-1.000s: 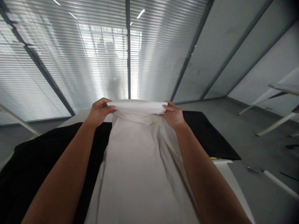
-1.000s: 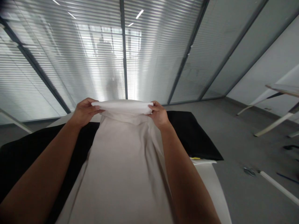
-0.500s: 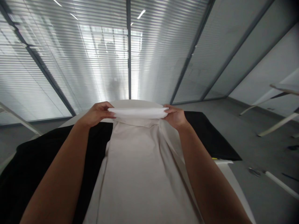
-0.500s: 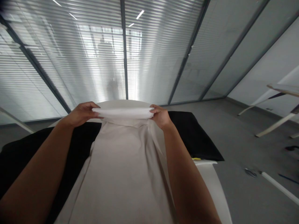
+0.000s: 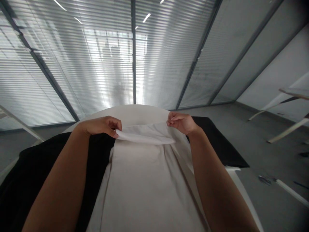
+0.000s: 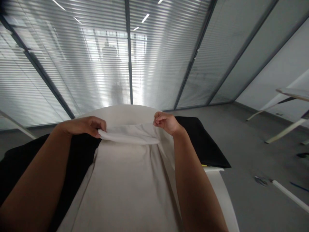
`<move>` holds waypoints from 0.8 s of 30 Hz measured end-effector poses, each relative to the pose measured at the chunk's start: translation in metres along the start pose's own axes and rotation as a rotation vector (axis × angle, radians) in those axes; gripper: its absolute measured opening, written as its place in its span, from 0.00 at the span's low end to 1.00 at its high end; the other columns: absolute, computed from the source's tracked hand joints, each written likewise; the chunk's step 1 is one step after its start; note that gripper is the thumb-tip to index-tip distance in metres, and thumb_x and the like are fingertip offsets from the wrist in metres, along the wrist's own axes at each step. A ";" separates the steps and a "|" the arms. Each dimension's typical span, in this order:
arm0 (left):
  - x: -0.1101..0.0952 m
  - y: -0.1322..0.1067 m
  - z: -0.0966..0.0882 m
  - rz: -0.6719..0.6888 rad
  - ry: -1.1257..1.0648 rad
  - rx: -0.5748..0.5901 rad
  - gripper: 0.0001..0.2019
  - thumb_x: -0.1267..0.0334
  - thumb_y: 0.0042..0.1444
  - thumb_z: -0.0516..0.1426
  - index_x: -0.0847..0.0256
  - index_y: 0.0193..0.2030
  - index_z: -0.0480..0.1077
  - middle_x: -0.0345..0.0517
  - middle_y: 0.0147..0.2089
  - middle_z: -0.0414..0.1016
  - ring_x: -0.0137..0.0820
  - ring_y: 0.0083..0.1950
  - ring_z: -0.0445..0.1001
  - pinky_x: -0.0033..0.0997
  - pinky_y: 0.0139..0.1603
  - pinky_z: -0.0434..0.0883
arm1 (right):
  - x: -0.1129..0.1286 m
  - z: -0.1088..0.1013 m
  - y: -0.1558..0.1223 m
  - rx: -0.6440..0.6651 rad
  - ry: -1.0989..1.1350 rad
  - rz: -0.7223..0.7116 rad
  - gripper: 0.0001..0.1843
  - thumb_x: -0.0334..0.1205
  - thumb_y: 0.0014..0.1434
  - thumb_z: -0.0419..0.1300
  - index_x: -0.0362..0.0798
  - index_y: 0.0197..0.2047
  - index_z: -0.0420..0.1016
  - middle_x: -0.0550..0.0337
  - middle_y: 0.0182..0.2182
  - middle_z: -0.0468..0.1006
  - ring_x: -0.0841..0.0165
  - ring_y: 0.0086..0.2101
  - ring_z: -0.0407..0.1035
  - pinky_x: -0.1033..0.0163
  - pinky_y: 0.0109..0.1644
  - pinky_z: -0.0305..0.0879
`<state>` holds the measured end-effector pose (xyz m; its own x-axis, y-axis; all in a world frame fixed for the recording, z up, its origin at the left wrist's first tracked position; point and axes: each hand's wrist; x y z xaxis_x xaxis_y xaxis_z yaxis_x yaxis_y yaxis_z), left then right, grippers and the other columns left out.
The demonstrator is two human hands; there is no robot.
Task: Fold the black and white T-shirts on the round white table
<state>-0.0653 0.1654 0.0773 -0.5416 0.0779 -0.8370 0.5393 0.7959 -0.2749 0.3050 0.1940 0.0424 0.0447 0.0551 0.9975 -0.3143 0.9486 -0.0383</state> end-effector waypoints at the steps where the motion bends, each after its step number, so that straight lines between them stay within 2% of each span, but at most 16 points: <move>1: -0.002 -0.001 0.001 -0.015 -0.004 0.011 0.12 0.61 0.32 0.68 0.55 0.28 0.79 0.43 0.32 0.79 0.39 0.37 0.77 0.34 0.41 0.73 | 0.000 0.001 0.001 -0.019 -0.009 0.008 0.04 0.35 0.40 0.57 0.48 0.24 0.65 0.62 0.22 0.65 0.68 0.28 0.65 0.60 0.38 0.65; 5: 0.003 -0.003 0.000 -0.049 -0.204 -0.080 0.11 0.58 0.31 0.69 0.56 0.25 0.79 0.51 0.30 0.79 0.45 0.35 0.78 0.38 0.37 0.75 | -0.001 0.008 0.007 -0.165 -0.149 0.072 0.05 0.37 0.43 0.59 0.48 0.28 0.67 0.59 0.26 0.70 0.67 0.29 0.66 0.62 0.35 0.67; 7: 0.010 0.001 -0.002 -0.097 -0.266 -0.147 0.13 0.54 0.35 0.68 0.58 0.28 0.79 0.54 0.30 0.79 0.45 0.34 0.78 0.38 0.33 0.75 | -0.006 0.013 0.012 -0.268 -0.286 0.152 0.07 0.41 0.47 0.60 0.49 0.30 0.67 0.57 0.29 0.72 0.66 0.31 0.66 0.61 0.33 0.68; 10: 0.023 0.017 -0.001 -0.266 -0.145 -0.303 0.19 0.46 0.38 0.66 0.59 0.32 0.78 0.54 0.28 0.78 0.41 0.29 0.77 0.34 0.26 0.73 | -0.017 0.022 0.021 -0.344 -0.559 0.263 0.14 0.48 0.48 0.64 0.49 0.33 0.68 0.52 0.35 0.73 0.63 0.33 0.67 0.58 0.31 0.69; 13: 0.031 0.039 0.008 -0.423 0.006 -0.432 0.21 0.43 0.35 0.67 0.61 0.26 0.74 0.51 0.21 0.74 0.38 0.22 0.73 0.31 0.21 0.69 | -0.029 0.031 0.027 -0.292 -0.808 0.303 0.25 0.58 0.45 0.67 0.49 0.37 0.69 0.48 0.36 0.74 0.59 0.33 0.70 0.55 0.31 0.69; 17: 0.039 0.053 0.020 -0.465 0.051 -0.470 0.22 0.45 0.32 0.69 0.61 0.22 0.70 0.50 0.19 0.72 0.41 0.23 0.75 0.33 0.23 0.70 | -0.035 0.037 0.029 -0.279 -0.941 0.392 0.32 0.64 0.44 0.67 0.46 0.42 0.70 0.46 0.32 0.76 0.56 0.30 0.72 0.52 0.33 0.68; 19: 0.042 0.053 0.022 -0.487 0.021 -0.504 0.23 0.44 0.30 0.69 0.61 0.24 0.70 0.50 0.19 0.71 0.43 0.24 0.75 0.35 0.24 0.71 | -0.036 0.036 0.029 -0.242 -0.928 0.452 0.31 0.65 0.46 0.65 0.46 0.40 0.72 0.47 0.27 0.77 0.55 0.28 0.73 0.51 0.33 0.68; 21: 0.045 0.052 0.021 -0.509 0.011 -0.510 0.26 0.44 0.30 0.70 0.61 0.29 0.71 0.51 0.20 0.72 0.44 0.25 0.76 0.37 0.24 0.72 | -0.038 0.033 0.029 -0.170 -0.882 0.451 0.28 0.65 0.48 0.64 0.45 0.35 0.73 0.48 0.25 0.77 0.56 0.27 0.73 0.52 0.32 0.68; 24: 0.046 0.052 0.019 -0.559 0.088 -0.416 0.33 0.40 0.33 0.68 0.61 0.42 0.72 0.54 0.26 0.75 0.45 0.27 0.77 0.38 0.25 0.72 | -0.038 0.030 0.027 -0.119 -0.765 0.392 0.23 0.59 0.52 0.65 0.45 0.36 0.74 0.50 0.29 0.79 0.60 0.29 0.73 0.57 0.33 0.68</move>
Point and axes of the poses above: each hand's wrist, its own y-axis towards the middle knuckle, its own z-axis out of the palm, x = y × z
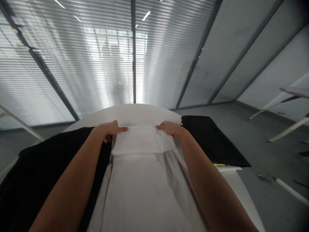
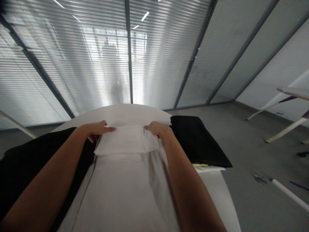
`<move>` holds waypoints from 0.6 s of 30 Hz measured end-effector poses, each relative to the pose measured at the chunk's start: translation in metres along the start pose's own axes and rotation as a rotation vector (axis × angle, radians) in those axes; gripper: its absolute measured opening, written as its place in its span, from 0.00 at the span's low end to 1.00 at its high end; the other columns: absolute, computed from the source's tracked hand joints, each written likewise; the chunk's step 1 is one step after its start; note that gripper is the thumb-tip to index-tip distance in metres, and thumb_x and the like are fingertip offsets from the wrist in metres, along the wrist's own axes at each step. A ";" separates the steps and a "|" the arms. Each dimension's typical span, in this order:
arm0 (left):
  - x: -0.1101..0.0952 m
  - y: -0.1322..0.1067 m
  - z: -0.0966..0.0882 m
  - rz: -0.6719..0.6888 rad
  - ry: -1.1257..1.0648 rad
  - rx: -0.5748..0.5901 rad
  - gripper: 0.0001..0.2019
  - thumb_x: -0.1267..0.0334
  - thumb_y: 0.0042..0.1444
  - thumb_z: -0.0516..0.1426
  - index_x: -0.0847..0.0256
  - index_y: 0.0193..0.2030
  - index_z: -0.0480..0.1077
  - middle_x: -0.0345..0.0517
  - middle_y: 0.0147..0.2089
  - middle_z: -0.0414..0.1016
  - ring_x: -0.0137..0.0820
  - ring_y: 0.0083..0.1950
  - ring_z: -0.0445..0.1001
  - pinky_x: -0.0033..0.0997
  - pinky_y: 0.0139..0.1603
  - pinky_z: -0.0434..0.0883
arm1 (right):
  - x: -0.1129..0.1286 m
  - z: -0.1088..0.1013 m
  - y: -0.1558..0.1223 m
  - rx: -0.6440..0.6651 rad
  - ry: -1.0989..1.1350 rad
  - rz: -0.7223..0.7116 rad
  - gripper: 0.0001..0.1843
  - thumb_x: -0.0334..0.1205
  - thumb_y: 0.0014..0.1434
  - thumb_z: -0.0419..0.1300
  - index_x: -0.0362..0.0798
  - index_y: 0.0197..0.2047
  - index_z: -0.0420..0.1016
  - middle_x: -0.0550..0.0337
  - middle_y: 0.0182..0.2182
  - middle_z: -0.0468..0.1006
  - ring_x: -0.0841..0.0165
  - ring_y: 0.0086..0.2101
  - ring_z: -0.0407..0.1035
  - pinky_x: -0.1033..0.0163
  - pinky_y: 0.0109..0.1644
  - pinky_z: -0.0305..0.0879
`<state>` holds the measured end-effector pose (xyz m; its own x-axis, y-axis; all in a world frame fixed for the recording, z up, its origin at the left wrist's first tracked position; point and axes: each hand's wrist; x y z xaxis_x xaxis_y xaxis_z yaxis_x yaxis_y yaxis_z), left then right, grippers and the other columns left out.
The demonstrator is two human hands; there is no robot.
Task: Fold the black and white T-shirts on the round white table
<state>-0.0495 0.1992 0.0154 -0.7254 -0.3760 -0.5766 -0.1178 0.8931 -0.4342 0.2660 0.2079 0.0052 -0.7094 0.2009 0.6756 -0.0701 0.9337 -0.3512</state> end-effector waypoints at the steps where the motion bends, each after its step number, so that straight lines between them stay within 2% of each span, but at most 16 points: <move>1: -0.001 0.000 0.000 -0.005 0.046 0.045 0.34 0.39 0.35 0.67 0.61 0.45 0.71 0.54 0.28 0.76 0.45 0.28 0.77 0.37 0.25 0.72 | 0.000 -0.001 -0.002 0.010 0.056 0.005 0.22 0.56 0.52 0.66 0.46 0.39 0.74 0.51 0.31 0.79 0.62 0.29 0.73 0.59 0.33 0.68; 4: -0.004 0.000 -0.001 0.035 0.103 0.147 0.31 0.40 0.42 0.64 0.60 0.47 0.70 0.54 0.38 0.78 0.42 0.31 0.77 0.34 0.26 0.72 | 0.001 -0.008 -0.011 0.061 0.252 0.049 0.24 0.46 0.54 0.67 0.46 0.51 0.70 0.52 0.36 0.80 0.66 0.30 0.73 0.64 0.32 0.68; 7: -0.004 0.004 0.002 0.138 0.021 0.102 0.25 0.44 0.47 0.62 0.59 0.47 0.70 0.51 0.42 0.78 0.37 0.33 0.77 0.29 0.27 0.71 | 0.003 -0.013 -0.018 0.070 0.332 0.061 0.27 0.40 0.55 0.66 0.45 0.57 0.66 0.52 0.35 0.80 0.68 0.28 0.72 0.66 0.30 0.67; 11: 0.004 0.021 0.012 0.226 0.005 -0.085 0.21 0.48 0.49 0.62 0.62 0.44 0.71 0.48 0.33 0.76 0.35 0.29 0.74 0.27 0.23 0.66 | 0.005 -0.009 -0.015 -0.034 0.151 0.113 0.20 0.35 0.57 0.63 0.45 0.54 0.70 0.54 0.33 0.78 0.71 0.24 0.67 0.67 0.26 0.64; 13: 0.007 0.029 0.016 0.277 0.020 -0.134 0.19 0.50 0.49 0.62 0.63 0.41 0.72 0.47 0.30 0.75 0.33 0.28 0.72 0.27 0.23 0.65 | 0.006 -0.006 -0.010 -0.088 0.035 0.101 0.17 0.33 0.58 0.61 0.44 0.52 0.72 0.54 0.32 0.77 0.71 0.24 0.66 0.67 0.26 0.63; 18: 0.003 0.029 0.014 0.384 -0.006 -0.192 0.13 0.55 0.50 0.61 0.63 0.37 0.73 0.46 0.30 0.75 0.31 0.28 0.72 0.27 0.27 0.65 | 0.003 -0.004 0.004 -0.266 -0.220 -0.096 0.17 0.30 0.56 0.59 0.42 0.50 0.74 0.50 0.35 0.78 0.66 0.32 0.71 0.64 0.36 0.66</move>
Point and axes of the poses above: each hand's wrist, its own y-axis towards the middle knuckle, its own z-axis out of the palm, x = y × z
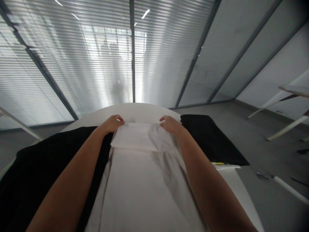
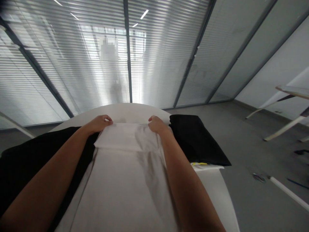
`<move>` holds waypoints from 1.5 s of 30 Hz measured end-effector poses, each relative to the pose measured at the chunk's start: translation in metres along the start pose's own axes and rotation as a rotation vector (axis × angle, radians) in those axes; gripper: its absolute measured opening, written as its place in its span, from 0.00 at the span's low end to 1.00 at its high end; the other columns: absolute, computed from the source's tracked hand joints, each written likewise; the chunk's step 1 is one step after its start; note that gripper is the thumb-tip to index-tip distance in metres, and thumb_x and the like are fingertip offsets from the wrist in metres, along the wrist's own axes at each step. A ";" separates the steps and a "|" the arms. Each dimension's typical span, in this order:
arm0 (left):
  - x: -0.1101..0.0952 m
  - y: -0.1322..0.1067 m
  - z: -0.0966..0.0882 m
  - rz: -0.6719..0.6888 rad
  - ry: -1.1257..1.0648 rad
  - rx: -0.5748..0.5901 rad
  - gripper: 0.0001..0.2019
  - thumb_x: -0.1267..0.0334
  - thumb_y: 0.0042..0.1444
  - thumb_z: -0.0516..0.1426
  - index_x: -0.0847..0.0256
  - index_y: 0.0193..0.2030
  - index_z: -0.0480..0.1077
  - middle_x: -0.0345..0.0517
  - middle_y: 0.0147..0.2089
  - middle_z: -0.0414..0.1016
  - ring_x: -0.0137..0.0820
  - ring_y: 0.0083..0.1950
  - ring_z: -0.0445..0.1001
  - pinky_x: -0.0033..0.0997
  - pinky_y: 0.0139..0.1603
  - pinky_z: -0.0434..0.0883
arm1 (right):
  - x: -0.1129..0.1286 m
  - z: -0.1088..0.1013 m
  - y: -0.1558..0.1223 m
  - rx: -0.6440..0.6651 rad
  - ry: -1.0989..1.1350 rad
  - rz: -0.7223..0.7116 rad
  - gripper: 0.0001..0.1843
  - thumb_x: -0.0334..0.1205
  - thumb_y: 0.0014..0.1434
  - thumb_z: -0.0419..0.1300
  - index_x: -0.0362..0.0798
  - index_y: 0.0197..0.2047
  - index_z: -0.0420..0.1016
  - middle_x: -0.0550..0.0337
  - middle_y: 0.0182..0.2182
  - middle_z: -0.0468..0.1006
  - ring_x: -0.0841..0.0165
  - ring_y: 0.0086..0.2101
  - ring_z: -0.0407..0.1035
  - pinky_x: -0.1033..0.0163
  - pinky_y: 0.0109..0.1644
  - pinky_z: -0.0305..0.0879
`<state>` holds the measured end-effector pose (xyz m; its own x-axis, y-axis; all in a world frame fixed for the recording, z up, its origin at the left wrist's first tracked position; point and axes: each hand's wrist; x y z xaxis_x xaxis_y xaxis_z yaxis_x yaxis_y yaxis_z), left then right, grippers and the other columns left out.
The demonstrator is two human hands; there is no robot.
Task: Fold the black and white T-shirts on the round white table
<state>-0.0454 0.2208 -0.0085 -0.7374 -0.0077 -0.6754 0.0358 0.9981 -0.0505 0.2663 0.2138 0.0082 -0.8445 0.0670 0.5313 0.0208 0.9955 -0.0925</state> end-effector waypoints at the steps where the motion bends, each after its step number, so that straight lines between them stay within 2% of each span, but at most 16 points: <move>1: -0.003 -0.001 0.000 0.010 -0.023 -0.039 0.13 0.55 0.51 0.60 0.63 0.37 0.74 0.45 0.30 0.75 0.31 0.29 0.72 0.27 0.27 0.65 | -0.002 0.001 0.002 -0.030 -0.015 -0.022 0.17 0.30 0.56 0.59 0.41 0.50 0.74 0.49 0.36 0.78 0.65 0.34 0.72 0.64 0.38 0.66; 4: -0.008 -0.003 0.005 -0.015 -0.133 -0.172 0.15 0.54 0.54 0.57 0.62 0.42 0.73 0.44 0.31 0.75 0.30 0.28 0.71 0.26 0.27 0.65 | -0.012 0.006 0.009 -0.099 0.008 -0.009 0.18 0.33 0.56 0.60 0.43 0.51 0.73 0.50 0.39 0.78 0.64 0.38 0.73 0.63 0.42 0.66; 6: -0.007 -0.001 0.011 -0.040 -0.140 -0.219 0.16 0.54 0.55 0.56 0.62 0.44 0.73 0.45 0.32 0.76 0.30 0.28 0.72 0.27 0.28 0.66 | -0.017 0.009 0.012 -0.150 -0.002 0.017 0.18 0.35 0.56 0.60 0.44 0.51 0.72 0.50 0.41 0.78 0.63 0.41 0.72 0.62 0.45 0.66; 9: 0.000 0.005 0.016 -0.046 0.032 -0.211 0.14 0.56 0.55 0.56 0.62 0.42 0.74 0.48 0.35 0.78 0.33 0.33 0.74 0.29 0.34 0.69 | -0.019 0.010 0.011 -0.234 -0.110 0.001 0.17 0.33 0.57 0.58 0.43 0.50 0.72 0.47 0.45 0.76 0.60 0.47 0.70 0.59 0.50 0.64; 13: -0.004 0.005 0.002 0.036 0.335 -0.183 0.12 0.58 0.56 0.55 0.61 0.41 0.75 0.53 0.39 0.79 0.40 0.43 0.76 0.35 0.47 0.69 | -0.003 0.002 0.003 -0.327 -0.224 -0.046 0.18 0.38 0.61 0.54 0.43 0.54 0.70 0.40 0.50 0.71 0.55 0.50 0.68 0.54 0.53 0.62; 16: -0.025 -0.005 -0.004 0.139 0.436 -0.183 0.16 0.56 0.59 0.50 0.61 0.45 0.74 0.53 0.43 0.79 0.42 0.50 0.74 0.39 0.54 0.67 | 0.015 0.005 -0.004 -0.271 -0.226 -0.152 0.20 0.43 0.66 0.47 0.43 0.55 0.68 0.41 0.49 0.72 0.55 0.52 0.67 0.53 0.56 0.61; 18: -0.040 -0.015 0.006 0.194 0.457 -0.183 0.20 0.52 0.63 0.46 0.61 0.50 0.72 0.54 0.47 0.77 0.43 0.55 0.71 0.42 0.58 0.64 | 0.024 0.018 -0.009 -0.201 -0.224 -0.223 0.23 0.47 0.68 0.43 0.46 0.59 0.65 0.42 0.53 0.71 0.55 0.54 0.65 0.51 0.58 0.58; 20: -0.048 -0.022 0.025 0.239 0.472 -0.154 0.25 0.49 0.65 0.42 0.60 0.57 0.68 0.56 0.54 0.74 0.44 0.60 0.67 0.47 0.61 0.60 | 0.027 0.036 -0.013 -0.092 -0.240 -0.278 0.27 0.52 0.69 0.40 0.51 0.63 0.61 0.47 0.60 0.66 0.55 0.59 0.59 0.44 0.62 0.53; 23: -0.045 -0.028 0.056 0.280 0.521 -0.003 0.29 0.45 0.65 0.39 0.54 0.65 0.60 0.53 0.67 0.62 0.47 0.68 0.56 0.57 0.65 0.52 | 0.022 0.058 -0.013 0.054 -0.296 -0.315 0.30 0.57 0.68 0.35 0.57 0.68 0.56 0.55 0.67 0.56 0.54 0.66 0.46 0.37 0.66 0.38; 25: -0.039 -0.028 0.068 0.286 0.554 0.061 0.30 0.43 0.65 0.37 0.51 0.68 0.56 0.51 0.70 0.57 0.48 0.71 0.52 0.60 0.66 0.48 | 0.016 0.065 -0.012 0.066 -0.333 -0.311 0.32 0.58 0.68 0.32 0.57 0.69 0.54 0.58 0.69 0.52 0.55 0.68 0.41 0.36 0.67 0.33; 27: -0.032 -0.026 0.070 0.289 0.565 0.064 0.31 0.42 0.65 0.36 0.50 0.69 0.55 0.50 0.71 0.56 0.47 0.71 0.51 0.59 0.66 0.47 | 0.012 0.065 -0.010 0.047 -0.357 -0.310 0.33 0.59 0.68 0.30 0.58 0.69 0.54 0.58 0.69 0.52 0.56 0.68 0.41 0.36 0.67 0.33; 31: -0.027 -0.023 0.062 0.256 0.547 0.038 0.32 0.41 0.64 0.37 0.53 0.68 0.56 0.54 0.69 0.59 0.49 0.69 0.54 0.58 0.65 0.50 | 0.006 0.056 -0.008 0.018 -0.360 -0.272 0.33 0.61 0.67 0.32 0.58 0.68 0.56 0.56 0.68 0.55 0.53 0.66 0.45 0.34 0.65 0.34; 34: -0.025 -0.021 0.052 0.167 0.521 0.005 0.32 0.41 0.63 0.38 0.56 0.64 0.63 0.59 0.65 0.63 0.52 0.65 0.59 0.60 0.60 0.56 | 0.001 0.046 -0.006 0.020 -0.331 -0.199 0.33 0.64 0.66 0.36 0.58 0.65 0.61 0.53 0.66 0.59 0.51 0.63 0.52 0.32 0.63 0.40; 37: -0.021 -0.018 0.042 0.128 0.514 0.000 0.30 0.41 0.61 0.42 0.56 0.60 0.67 0.59 0.62 0.66 0.52 0.63 0.62 0.57 0.59 0.58 | -0.004 0.035 -0.003 0.022 -0.333 -0.166 0.35 0.67 0.62 0.41 0.56 0.62 0.65 0.47 0.62 0.64 0.47 0.60 0.57 0.32 0.60 0.48; 42: -0.012 -0.008 0.026 0.089 0.405 -0.001 0.26 0.49 0.52 0.54 0.56 0.56 0.72 0.56 0.58 0.71 0.50 0.61 0.66 0.48 0.58 0.62 | -0.010 0.018 0.003 0.077 -0.333 -0.159 0.40 0.69 0.57 0.51 0.49 0.60 0.68 0.41 0.58 0.67 0.48 0.58 0.60 0.45 0.59 0.55; 45: -0.008 -0.003 0.018 0.081 0.286 0.018 0.21 0.55 0.46 0.58 0.57 0.47 0.76 0.52 0.50 0.77 0.46 0.55 0.71 0.39 0.54 0.67 | -0.010 0.007 0.004 0.139 -0.332 -0.209 0.36 0.63 0.56 0.57 0.44 0.57 0.72 0.41 0.54 0.72 0.51 0.55 0.65 0.52 0.57 0.59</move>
Point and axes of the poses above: each hand's wrist, its own y-axis towards the middle knuckle, its own z-axis out of the palm, x = y × z
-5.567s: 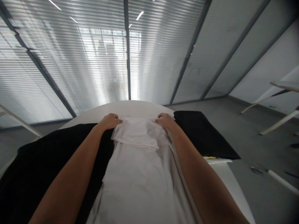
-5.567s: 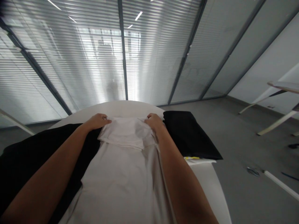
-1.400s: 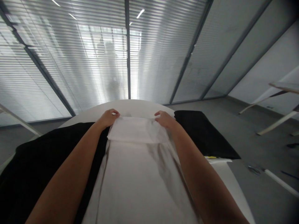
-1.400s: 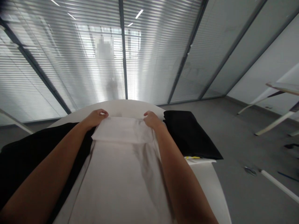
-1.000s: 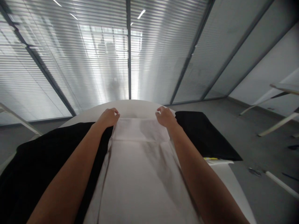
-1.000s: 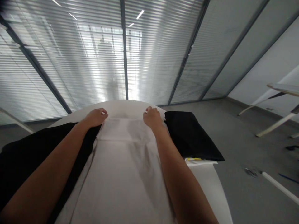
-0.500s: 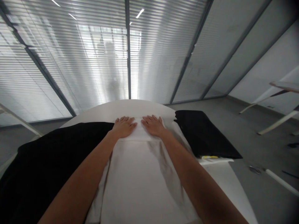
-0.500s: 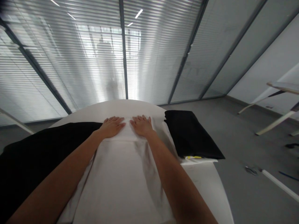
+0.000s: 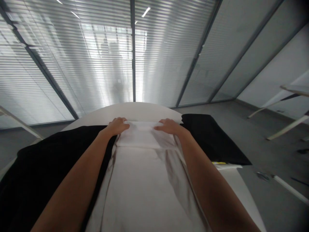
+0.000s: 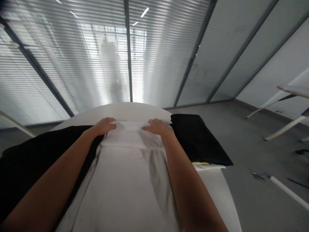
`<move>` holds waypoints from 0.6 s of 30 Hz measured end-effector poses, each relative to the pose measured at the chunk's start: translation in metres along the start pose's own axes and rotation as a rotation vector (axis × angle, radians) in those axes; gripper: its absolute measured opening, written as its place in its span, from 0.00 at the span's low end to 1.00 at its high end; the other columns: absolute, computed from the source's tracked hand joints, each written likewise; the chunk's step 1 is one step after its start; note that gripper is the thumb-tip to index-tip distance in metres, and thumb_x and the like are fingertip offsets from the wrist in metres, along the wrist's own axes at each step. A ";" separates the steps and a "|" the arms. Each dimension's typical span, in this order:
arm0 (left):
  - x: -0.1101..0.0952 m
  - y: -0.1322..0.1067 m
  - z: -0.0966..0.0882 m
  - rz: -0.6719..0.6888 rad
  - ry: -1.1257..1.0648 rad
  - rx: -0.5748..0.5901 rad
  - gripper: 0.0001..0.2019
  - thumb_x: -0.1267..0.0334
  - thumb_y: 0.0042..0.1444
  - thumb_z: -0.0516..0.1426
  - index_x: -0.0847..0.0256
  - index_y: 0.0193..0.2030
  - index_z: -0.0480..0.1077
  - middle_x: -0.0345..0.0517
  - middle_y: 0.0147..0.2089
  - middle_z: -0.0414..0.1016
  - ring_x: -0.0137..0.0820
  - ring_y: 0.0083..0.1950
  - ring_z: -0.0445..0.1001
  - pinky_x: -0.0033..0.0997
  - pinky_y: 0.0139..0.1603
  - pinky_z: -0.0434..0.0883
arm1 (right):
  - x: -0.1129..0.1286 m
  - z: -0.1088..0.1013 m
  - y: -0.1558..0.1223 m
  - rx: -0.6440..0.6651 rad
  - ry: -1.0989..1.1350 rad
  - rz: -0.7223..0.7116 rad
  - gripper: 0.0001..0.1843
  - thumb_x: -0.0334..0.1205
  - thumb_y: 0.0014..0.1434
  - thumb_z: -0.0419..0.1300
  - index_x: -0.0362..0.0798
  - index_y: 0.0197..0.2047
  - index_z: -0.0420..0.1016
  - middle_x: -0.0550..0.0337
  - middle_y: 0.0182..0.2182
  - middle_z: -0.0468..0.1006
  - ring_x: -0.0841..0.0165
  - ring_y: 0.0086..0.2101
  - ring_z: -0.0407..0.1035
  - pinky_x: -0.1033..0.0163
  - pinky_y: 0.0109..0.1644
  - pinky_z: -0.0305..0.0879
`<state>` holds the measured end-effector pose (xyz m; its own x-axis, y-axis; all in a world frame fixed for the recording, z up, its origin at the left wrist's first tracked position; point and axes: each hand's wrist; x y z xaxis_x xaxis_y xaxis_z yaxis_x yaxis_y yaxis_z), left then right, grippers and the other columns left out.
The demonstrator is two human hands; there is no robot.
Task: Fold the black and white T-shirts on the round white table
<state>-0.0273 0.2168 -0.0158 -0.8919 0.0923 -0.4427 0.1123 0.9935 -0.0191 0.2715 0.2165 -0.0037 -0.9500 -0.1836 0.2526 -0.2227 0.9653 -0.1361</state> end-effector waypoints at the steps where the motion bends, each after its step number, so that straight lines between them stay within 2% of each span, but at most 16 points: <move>1: 0.001 0.001 -0.002 0.002 -0.026 0.009 0.19 0.56 0.45 0.58 0.57 0.44 0.77 0.51 0.48 0.78 0.46 0.53 0.73 0.37 0.52 0.68 | -0.001 -0.003 -0.001 0.016 0.006 -0.014 0.32 0.60 0.56 0.60 0.44 0.56 0.73 0.42 0.53 0.74 0.52 0.53 0.67 0.54 0.56 0.60; 4: 0.004 0.002 -0.006 0.033 -0.064 0.040 0.17 0.59 0.43 0.58 0.59 0.41 0.76 0.49 0.43 0.79 0.44 0.48 0.75 0.34 0.48 0.70 | -0.001 -0.011 -0.006 0.022 0.036 -0.040 0.24 0.50 0.55 0.64 0.45 0.52 0.75 0.46 0.49 0.77 0.56 0.49 0.71 0.59 0.51 0.63; 8: 0.004 0.001 -0.012 0.069 -0.084 0.041 0.16 0.59 0.42 0.60 0.59 0.40 0.75 0.46 0.39 0.79 0.40 0.43 0.76 0.31 0.44 0.71 | -0.004 -0.016 -0.009 -0.041 0.102 -0.065 0.20 0.44 0.53 0.65 0.45 0.48 0.76 0.50 0.45 0.79 0.59 0.44 0.73 0.63 0.46 0.64; 12: -0.001 -0.003 -0.025 0.105 -0.109 -0.056 0.16 0.58 0.41 0.62 0.61 0.39 0.75 0.46 0.38 0.78 0.38 0.40 0.76 0.31 0.42 0.70 | -0.007 -0.021 -0.009 -0.114 0.152 -0.084 0.15 0.43 0.51 0.66 0.46 0.42 0.78 0.54 0.39 0.80 0.62 0.39 0.73 0.64 0.41 0.63; 15: -0.009 -0.008 -0.034 0.129 -0.137 -0.161 0.15 0.59 0.44 0.62 0.61 0.39 0.75 0.44 0.37 0.78 0.36 0.38 0.75 0.30 0.42 0.70 | -0.004 -0.028 -0.011 -0.246 0.192 -0.081 0.13 0.43 0.51 0.67 0.47 0.40 0.77 0.56 0.38 0.80 0.64 0.38 0.72 0.64 0.42 0.63; 18: -0.018 -0.013 -0.043 0.096 -0.163 -0.289 0.17 0.58 0.46 0.62 0.60 0.44 0.75 0.42 0.36 0.77 0.34 0.36 0.74 0.30 0.42 0.70 | 0.003 -0.037 -0.016 -0.398 0.212 -0.077 0.12 0.42 0.54 0.65 0.47 0.42 0.77 0.56 0.39 0.79 0.64 0.40 0.71 0.64 0.45 0.62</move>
<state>-0.0318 0.2049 0.0305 -0.7988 0.1979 -0.5681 0.0429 0.9607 0.2743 0.2803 0.2076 0.0348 -0.8589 -0.2557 0.4437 -0.1502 0.9541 0.2590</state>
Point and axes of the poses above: each hand's wrist, its own y-axis towards the middle knuckle, its own z-axis out of the palm, x = y × z
